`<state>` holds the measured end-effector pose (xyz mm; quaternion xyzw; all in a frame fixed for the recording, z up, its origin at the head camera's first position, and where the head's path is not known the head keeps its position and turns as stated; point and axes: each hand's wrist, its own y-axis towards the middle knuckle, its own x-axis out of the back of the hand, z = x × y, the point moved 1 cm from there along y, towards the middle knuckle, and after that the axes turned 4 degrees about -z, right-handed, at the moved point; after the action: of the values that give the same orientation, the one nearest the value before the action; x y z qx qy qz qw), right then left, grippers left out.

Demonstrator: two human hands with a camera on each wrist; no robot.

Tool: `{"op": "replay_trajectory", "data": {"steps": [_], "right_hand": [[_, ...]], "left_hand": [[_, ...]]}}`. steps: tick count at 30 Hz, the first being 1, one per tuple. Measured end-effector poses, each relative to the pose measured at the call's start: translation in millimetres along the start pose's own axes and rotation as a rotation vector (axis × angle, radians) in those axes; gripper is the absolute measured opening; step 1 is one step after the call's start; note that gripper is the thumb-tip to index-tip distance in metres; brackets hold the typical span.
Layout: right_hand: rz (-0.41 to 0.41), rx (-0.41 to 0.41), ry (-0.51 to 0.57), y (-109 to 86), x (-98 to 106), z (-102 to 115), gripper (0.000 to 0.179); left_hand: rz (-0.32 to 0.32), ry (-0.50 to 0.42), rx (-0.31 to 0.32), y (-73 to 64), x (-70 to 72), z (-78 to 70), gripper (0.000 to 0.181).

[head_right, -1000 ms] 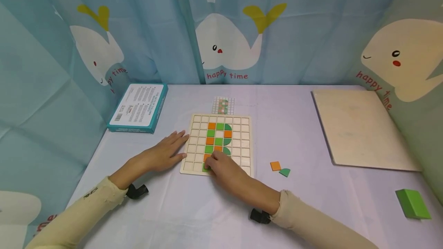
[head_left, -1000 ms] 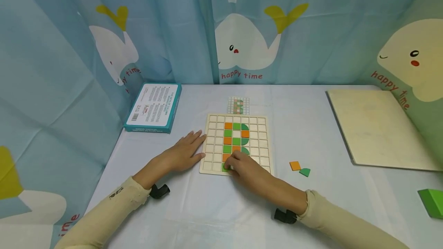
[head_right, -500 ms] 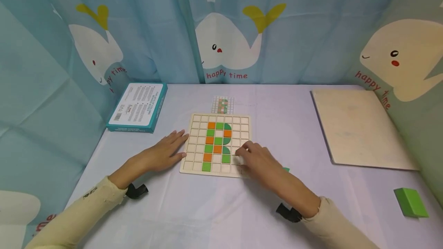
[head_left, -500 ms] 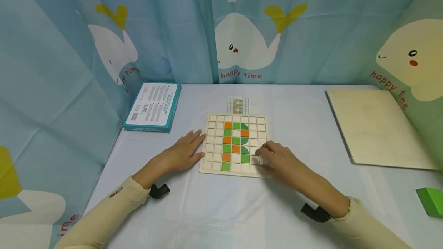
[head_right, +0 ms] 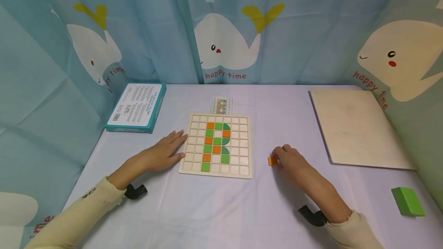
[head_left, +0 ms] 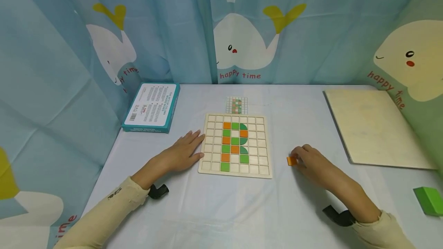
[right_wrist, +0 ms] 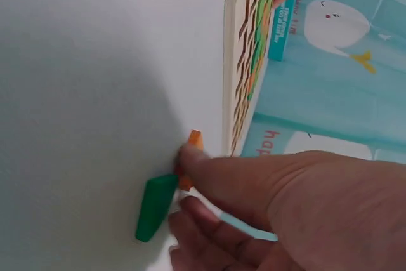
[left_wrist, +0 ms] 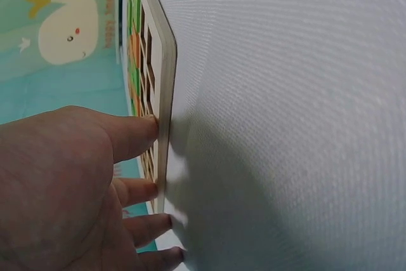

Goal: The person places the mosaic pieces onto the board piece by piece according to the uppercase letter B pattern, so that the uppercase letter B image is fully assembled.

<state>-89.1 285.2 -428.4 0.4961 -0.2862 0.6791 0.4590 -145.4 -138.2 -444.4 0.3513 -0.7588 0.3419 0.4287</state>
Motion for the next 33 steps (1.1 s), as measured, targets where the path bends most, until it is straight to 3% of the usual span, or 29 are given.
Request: {"op": "replay_trajectory", "data": {"steps": [3, 12, 26, 29, 33], "right_hand": [[-0.044, 0.024, 0.027, 1.3, -6, -1, 0.03], [-0.145, -0.002, 0.083, 6.6, -18, 4, 0.028], [-0.12, -0.064, 0.093, 12.9, -18, 15, 0.023], [-0.121, -0.065, 0.101, 18.7, -17, 24, 0.022], [-0.13, -0.004, 0.138, 28.8, -22, 46, 0.022]], "left_hand": [[0.0, -0.002, -0.002, -0.2, -0.3, 0.6, 0.071], [-0.004, 0.001, -0.005, 0.2, -0.9, 1.6, 0.071], [-0.011, 0.0, -0.008, 0.5, -1.6, 1.0, 0.071], [-0.009, 0.0, -0.004, 0.2, -1.1, 0.5, 0.071], [-0.009, 0.002, -0.001, -0.2, -0.2, 0.1, 0.071]]}}
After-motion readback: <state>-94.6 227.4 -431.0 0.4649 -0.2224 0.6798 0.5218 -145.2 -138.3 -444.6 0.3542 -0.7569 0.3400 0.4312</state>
